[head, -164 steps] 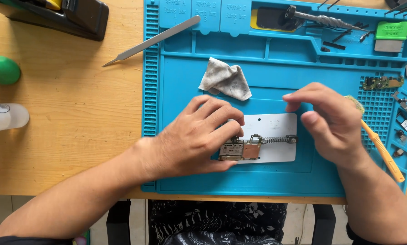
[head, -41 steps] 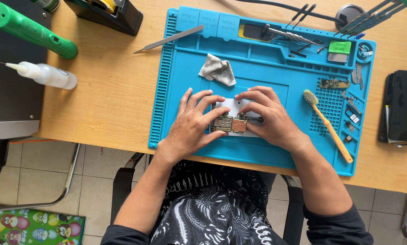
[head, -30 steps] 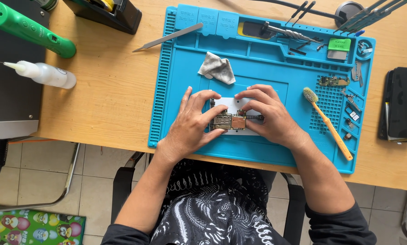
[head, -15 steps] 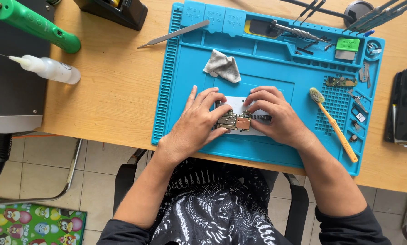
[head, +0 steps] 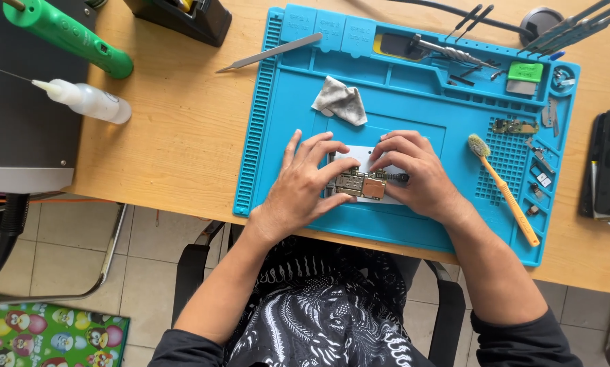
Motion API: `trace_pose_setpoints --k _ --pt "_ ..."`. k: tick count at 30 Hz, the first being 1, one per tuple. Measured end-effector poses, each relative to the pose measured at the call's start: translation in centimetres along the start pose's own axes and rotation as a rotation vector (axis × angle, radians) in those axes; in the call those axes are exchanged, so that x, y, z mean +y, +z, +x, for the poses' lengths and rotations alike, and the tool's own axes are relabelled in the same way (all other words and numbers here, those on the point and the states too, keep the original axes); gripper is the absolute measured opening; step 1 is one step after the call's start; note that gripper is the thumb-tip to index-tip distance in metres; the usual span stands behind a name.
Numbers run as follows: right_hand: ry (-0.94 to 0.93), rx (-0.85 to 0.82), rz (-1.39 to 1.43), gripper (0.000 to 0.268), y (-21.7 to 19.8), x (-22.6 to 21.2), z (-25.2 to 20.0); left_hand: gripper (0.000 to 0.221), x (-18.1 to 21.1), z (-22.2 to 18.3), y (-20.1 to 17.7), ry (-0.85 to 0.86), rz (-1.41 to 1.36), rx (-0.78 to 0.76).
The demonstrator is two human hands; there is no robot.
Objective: Securing a mobile phone motherboard into a specialized spring-loaded repair holder on a workbench.
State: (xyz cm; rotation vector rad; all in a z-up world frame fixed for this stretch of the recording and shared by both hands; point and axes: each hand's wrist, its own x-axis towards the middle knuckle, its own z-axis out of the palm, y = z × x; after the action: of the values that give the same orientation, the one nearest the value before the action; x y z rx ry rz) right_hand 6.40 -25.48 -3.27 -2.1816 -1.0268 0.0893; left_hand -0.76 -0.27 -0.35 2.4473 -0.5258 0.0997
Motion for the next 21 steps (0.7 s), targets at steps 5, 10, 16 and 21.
trace_pose_setpoints --k 5,10,16,21 --pt "0.041 -0.016 0.169 0.033 -2.6 -2.4 0.9 0.059 -0.8 0.1 -0.3 0.071 0.015 0.147" --pt "0.165 0.017 0.378 0.027 -3.7 -4.8 0.5 0.067 -1.2 1.0 -3.9 0.183 0.191 0.100" --pt "0.231 0.112 0.411 0.024 0.3 -4.3 -1.6 0.078 0.5 2.9 -5.7 0.321 0.119 0.050" --pt "0.284 0.456 0.641 0.038 0.9 -5.0 -1.5 0.092 -1.6 1.5 -4.6 0.074 -0.083 -0.006"
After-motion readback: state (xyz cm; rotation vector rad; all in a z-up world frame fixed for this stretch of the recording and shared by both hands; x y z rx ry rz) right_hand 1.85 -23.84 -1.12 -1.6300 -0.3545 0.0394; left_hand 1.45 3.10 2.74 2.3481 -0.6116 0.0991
